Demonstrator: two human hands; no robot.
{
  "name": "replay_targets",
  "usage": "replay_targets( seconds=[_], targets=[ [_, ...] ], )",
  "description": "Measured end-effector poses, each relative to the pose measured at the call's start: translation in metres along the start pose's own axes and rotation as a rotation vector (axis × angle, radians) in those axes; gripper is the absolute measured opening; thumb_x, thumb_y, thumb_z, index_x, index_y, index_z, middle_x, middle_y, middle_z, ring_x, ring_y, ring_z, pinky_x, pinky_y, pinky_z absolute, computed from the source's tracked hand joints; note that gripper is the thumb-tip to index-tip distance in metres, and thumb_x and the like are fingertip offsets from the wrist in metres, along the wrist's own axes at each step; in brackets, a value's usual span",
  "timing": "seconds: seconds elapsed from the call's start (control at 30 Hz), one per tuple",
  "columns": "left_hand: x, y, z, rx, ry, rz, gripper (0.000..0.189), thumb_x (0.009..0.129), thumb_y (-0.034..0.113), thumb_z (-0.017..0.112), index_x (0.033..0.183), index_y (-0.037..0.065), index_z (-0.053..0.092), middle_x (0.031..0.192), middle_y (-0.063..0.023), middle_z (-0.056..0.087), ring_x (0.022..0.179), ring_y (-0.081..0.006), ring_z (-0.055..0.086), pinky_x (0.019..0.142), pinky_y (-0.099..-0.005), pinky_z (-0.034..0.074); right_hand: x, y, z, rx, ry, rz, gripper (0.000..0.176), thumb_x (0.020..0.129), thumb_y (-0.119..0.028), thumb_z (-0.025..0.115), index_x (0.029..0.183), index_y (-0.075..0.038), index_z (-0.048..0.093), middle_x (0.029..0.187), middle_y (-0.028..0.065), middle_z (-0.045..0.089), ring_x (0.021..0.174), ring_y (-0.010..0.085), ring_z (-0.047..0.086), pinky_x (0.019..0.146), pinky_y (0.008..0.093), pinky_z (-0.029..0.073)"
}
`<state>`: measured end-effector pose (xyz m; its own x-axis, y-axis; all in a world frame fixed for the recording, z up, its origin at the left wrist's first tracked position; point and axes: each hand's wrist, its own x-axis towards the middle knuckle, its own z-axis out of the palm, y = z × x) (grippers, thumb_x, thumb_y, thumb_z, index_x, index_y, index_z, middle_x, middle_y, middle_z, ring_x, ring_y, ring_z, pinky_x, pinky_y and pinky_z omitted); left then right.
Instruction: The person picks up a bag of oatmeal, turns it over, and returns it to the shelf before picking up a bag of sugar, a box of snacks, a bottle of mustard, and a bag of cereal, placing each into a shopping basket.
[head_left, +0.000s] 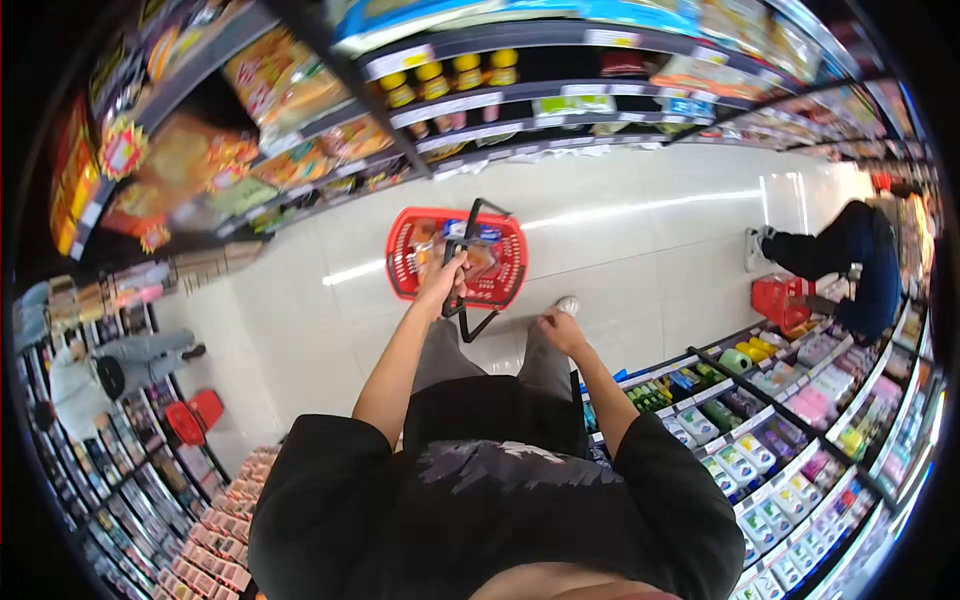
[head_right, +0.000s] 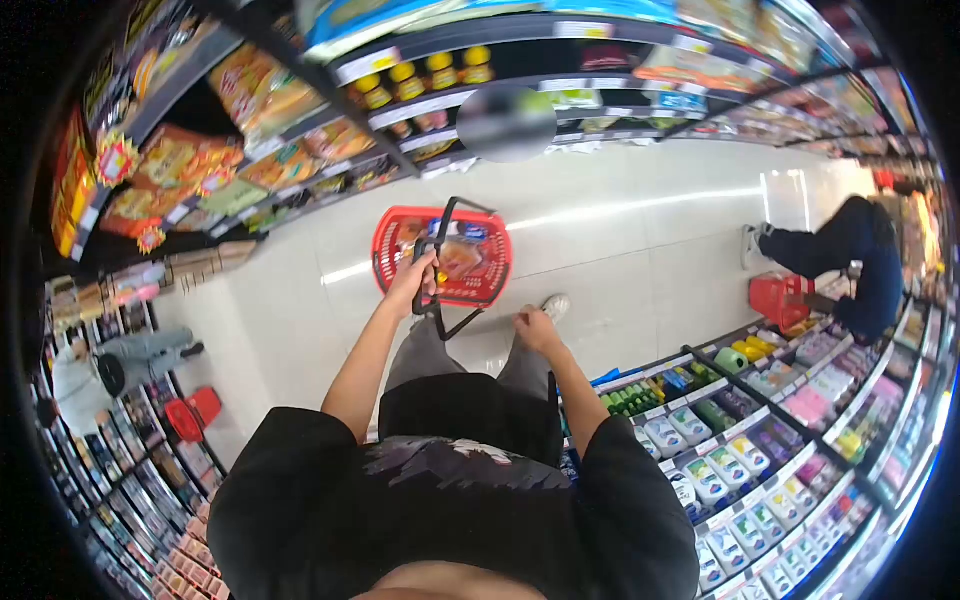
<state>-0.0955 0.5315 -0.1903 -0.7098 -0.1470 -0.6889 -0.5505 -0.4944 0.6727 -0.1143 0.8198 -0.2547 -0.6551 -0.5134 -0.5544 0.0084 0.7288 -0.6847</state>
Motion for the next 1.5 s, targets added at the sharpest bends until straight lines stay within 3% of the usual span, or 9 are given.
replay_targets(
  seconds=[0.27, 0.53, 0.7, 0.83, 1.0, 1.13, 1.27, 1.33, 1.5],
  targets=[
    [0.037, -0.017, 0.171, -0.012, -0.010, -0.141, 0.041, 0.083, 0.036, 0.055, 0.055, 0.015, 0.034, 0.042, 0.0047, 0.030, 0.033, -0.0070, 0.028, 0.031, -0.0228, 0.023, -0.149, 0.231, -0.117, 0.376, 0.483, 0.471, 0.026, 0.078, -0.023, 0.053, 0.078, 0.003, 0.057, 0.064, 0.0117, 0.059, 0.059, 0.0184, 0.058, 0.054, 0.0289, 0.045],
    [0.057, 0.006, 0.223, -0.020, 0.422, -0.130, 0.035, 0.075, 0.028, 0.061, 0.054, 0.017, 0.035, 0.041, 0.0075, 0.026, 0.031, -0.0068, 0.024, 0.029, -0.0238, 0.015, -0.233, 0.425, -0.157, 0.422, 0.386, 0.829, 0.036, 0.071, -0.026, 0.052, 0.078, 0.008, 0.059, 0.071, 0.0219, 0.060, 0.069, 0.0318, 0.060, 0.066, 0.0382, 0.046],
    [0.096, -0.019, 0.271, 0.031, 0.571, -0.154, 0.030, 0.071, 0.030, 0.062, 0.055, 0.014, 0.042, 0.038, 0.0052, 0.029, 0.028, -0.0094, 0.026, 0.028, -0.0266, 0.018, -0.154, 0.384, -0.296, 0.528, 0.244, 0.646, 0.023, 0.078, -0.022, 0.053, 0.078, 0.001, 0.055, 0.063, 0.0083, 0.056, 0.057, 0.0179, 0.058, 0.046, 0.0280, 0.044],
    [0.177, -0.067, 0.270, 0.015, 0.655, -0.120, 0.030, 0.068, 0.028, 0.062, 0.050, 0.009, 0.047, 0.039, 0.0005, 0.039, 0.030, -0.0109, 0.035, 0.029, -0.0303, 0.023, -0.079, 0.343, -0.408, 0.498, 0.231, 0.456, 0.024, 0.082, -0.023, 0.050, 0.088, 0.001, 0.053, 0.074, 0.0087, 0.058, 0.067, 0.0170, 0.060, 0.056, 0.0275, 0.046],
    [0.186, -0.013, 0.364, 0.071, 0.803, -0.048, 0.018, 0.066, 0.018, 0.060, 0.058, 0.002, 0.056, 0.051, -0.0065, 0.053, 0.035, -0.0135, 0.044, 0.033, -0.0316, 0.030, -0.025, 0.327, -0.526, 0.570, 0.285, 0.373, 0.024, 0.084, -0.024, 0.049, 0.091, -0.001, 0.052, 0.081, 0.0092, 0.059, 0.073, 0.0178, 0.060, 0.061, 0.0302, 0.047],
    [0.255, -0.057, 0.355, 0.122, 0.914, -0.022, 0.018, 0.068, 0.018, 0.060, 0.058, 0.004, 0.054, 0.051, -0.0045, 0.051, 0.035, -0.0137, 0.045, 0.032, -0.0304, 0.030, -0.019, 0.374, -0.573, 0.559, 0.294, 0.478, 0.024, 0.083, -0.025, 0.050, 0.091, -0.002, 0.053, 0.078, 0.0077, 0.058, 0.070, 0.0180, 0.059, 0.059, 0.0313, 0.046],
    [0.224, 0.018, 0.464, 0.096, 0.787, -0.058, 0.017, 0.070, 0.018, 0.059, 0.058, 0.007, 0.053, 0.051, -0.0024, 0.049, 0.037, -0.0132, 0.045, 0.030, -0.0282, 0.028, -0.028, 0.420, -0.613, 0.522, 0.209, 0.588, 0.024, 0.082, -0.024, 0.050, 0.092, -0.002, 0.053, 0.075, 0.0074, 0.058, 0.069, 0.0179, 0.059, 0.059, 0.0314, 0.046],
    [0.218, 0.045, 0.510, 0.436, 0.855, -0.204, 0.049, 0.068, 0.041, 0.062, 0.093, -0.001, 0.062, 0.079, -0.0118, 0.062, 0.064, -0.0220, 0.060, 0.051, -0.0342, 0.046, -0.028, 0.445, -0.636, 0.502, 0.175, 0.641, 0.025, 0.081, -0.023, 0.050, 0.093, -0.001, 0.053, 0.075, 0.0082, 0.058, 0.067, 0.0185, 0.058, 0.059, 0.0325, 0.046],
    [0.258, 0.036, 0.594, 0.221, 0.899, -0.191, 0.051, 0.071, 0.042, 0.060, 0.092, -0.005, 0.060, 0.075, -0.0119, 0.062, 0.058, -0.0211, 0.059, 0.046, -0.0331, 0.045, -0.022, 0.508, -0.706, 0.499, 0.190, 0.678, 0.022, 0.081, -0.020, 0.048, 0.087, 0.000, 0.055, 0.074, 0.0087, 0.058, 0.065, 0.0166, 0.056, 0.058, 0.0308, 0.045]
  ],
)
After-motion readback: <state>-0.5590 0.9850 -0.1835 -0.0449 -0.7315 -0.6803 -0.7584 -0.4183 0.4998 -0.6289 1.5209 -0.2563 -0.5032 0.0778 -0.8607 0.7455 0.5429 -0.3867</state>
